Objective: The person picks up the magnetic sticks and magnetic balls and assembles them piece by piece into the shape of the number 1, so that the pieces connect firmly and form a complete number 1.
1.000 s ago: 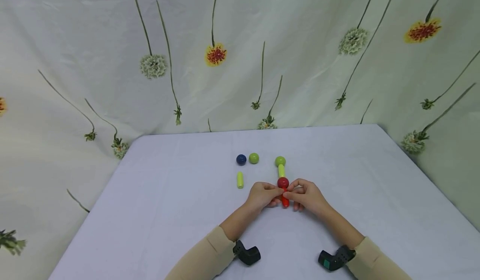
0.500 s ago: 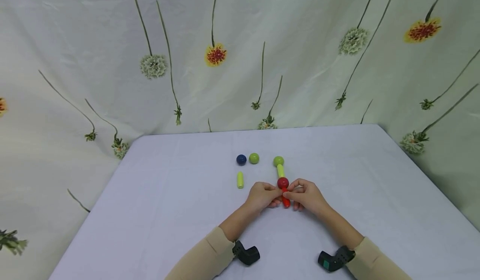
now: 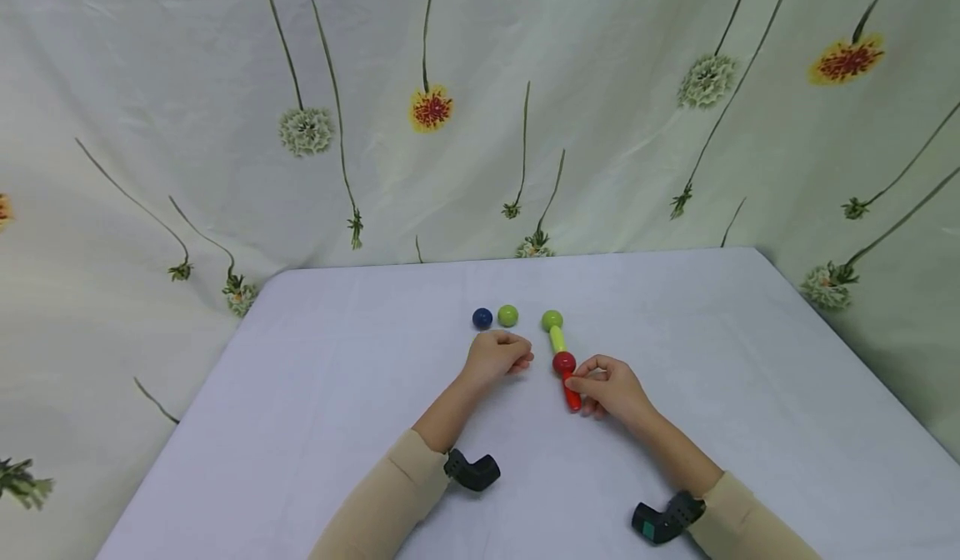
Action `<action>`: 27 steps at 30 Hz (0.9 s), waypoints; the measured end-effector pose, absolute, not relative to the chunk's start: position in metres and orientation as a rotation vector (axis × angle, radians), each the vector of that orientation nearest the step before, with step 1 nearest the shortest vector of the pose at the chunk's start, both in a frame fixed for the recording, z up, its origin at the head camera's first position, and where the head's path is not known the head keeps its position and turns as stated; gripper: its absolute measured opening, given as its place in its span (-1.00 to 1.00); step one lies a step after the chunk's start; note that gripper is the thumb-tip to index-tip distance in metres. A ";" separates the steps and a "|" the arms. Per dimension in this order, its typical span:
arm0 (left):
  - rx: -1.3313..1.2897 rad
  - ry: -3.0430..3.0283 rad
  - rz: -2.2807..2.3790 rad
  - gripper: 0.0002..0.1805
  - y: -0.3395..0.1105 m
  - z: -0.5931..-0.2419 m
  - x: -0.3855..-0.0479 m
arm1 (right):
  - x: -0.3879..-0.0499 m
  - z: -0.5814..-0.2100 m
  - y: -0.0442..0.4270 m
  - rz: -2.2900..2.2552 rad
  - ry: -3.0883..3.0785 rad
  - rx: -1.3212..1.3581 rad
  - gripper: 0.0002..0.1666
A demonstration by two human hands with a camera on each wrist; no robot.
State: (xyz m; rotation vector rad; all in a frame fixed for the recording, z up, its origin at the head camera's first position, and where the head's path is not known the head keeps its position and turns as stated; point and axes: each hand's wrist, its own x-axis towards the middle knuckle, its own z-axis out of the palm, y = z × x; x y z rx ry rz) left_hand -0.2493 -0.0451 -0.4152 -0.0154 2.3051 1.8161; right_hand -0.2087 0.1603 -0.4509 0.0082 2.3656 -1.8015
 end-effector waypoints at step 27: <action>0.343 2.830 1.282 -0.71 -0.071 -0.395 -0.325 | -0.212 -0.450 0.157 -1.787 2.366 0.086 -0.81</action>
